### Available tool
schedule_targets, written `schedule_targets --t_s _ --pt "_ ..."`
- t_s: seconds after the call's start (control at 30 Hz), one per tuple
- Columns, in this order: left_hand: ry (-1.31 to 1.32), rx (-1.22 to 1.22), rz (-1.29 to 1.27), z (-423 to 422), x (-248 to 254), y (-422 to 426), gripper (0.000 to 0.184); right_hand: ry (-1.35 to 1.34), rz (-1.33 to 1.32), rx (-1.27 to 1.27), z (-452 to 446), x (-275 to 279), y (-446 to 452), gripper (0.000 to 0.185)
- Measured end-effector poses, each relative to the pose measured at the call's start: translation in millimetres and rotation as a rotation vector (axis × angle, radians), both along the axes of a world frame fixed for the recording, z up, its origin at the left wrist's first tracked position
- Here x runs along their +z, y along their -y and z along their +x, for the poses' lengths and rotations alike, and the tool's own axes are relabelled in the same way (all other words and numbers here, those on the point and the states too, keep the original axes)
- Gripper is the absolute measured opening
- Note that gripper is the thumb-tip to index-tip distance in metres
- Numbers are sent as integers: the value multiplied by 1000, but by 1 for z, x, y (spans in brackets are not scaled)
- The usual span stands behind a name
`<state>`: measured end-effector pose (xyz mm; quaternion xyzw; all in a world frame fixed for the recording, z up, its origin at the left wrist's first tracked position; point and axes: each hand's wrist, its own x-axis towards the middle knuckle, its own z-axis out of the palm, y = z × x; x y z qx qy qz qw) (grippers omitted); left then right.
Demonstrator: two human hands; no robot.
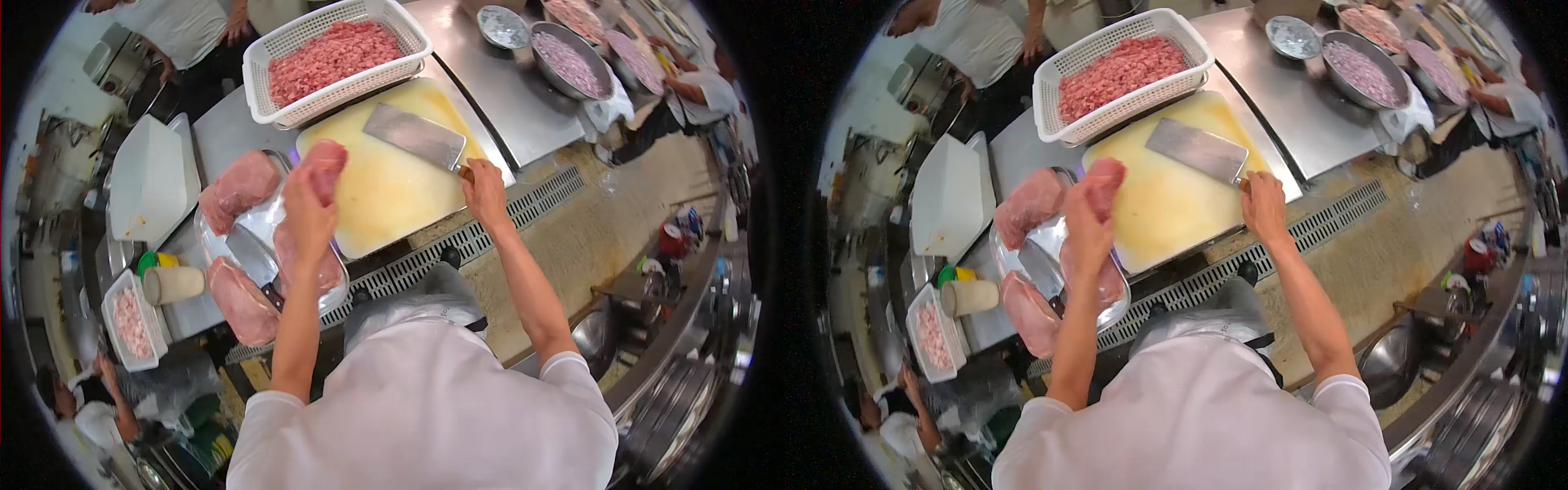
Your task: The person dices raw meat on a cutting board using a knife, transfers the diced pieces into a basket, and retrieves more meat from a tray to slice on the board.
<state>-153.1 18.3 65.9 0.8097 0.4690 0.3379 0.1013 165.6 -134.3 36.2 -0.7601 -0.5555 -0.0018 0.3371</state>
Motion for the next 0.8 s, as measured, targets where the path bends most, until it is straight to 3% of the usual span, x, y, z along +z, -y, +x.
schedule_targets --t_s 0.07,0.17,0.3,0.47,0.57,0.67,0.8 --pt "-223 -18 -27 34 -18 14 74 -38 -111 66 15 -11 -5 23" --pt "-136 -68 -26 60 -18 19 73 -57 -125 115 32 -22 -10 26" --pt "-157 -42 -255 56 -15 2 69 -185 -365 226 61 5 -9 40" --pt "-209 -79 -419 25 -9 -20 69 -539 -404 283 88 42 -1 66" --pt "-236 -262 -217 36 20 -20 78 -750 -530 199 90 63 4 64" --pt "-158 -382 -284 46 11 -34 91 -872 -646 191 90 65 10 56" --pt "-185 -255 -334 62 -2 -35 99 -823 -617 183 73 66 12 48"
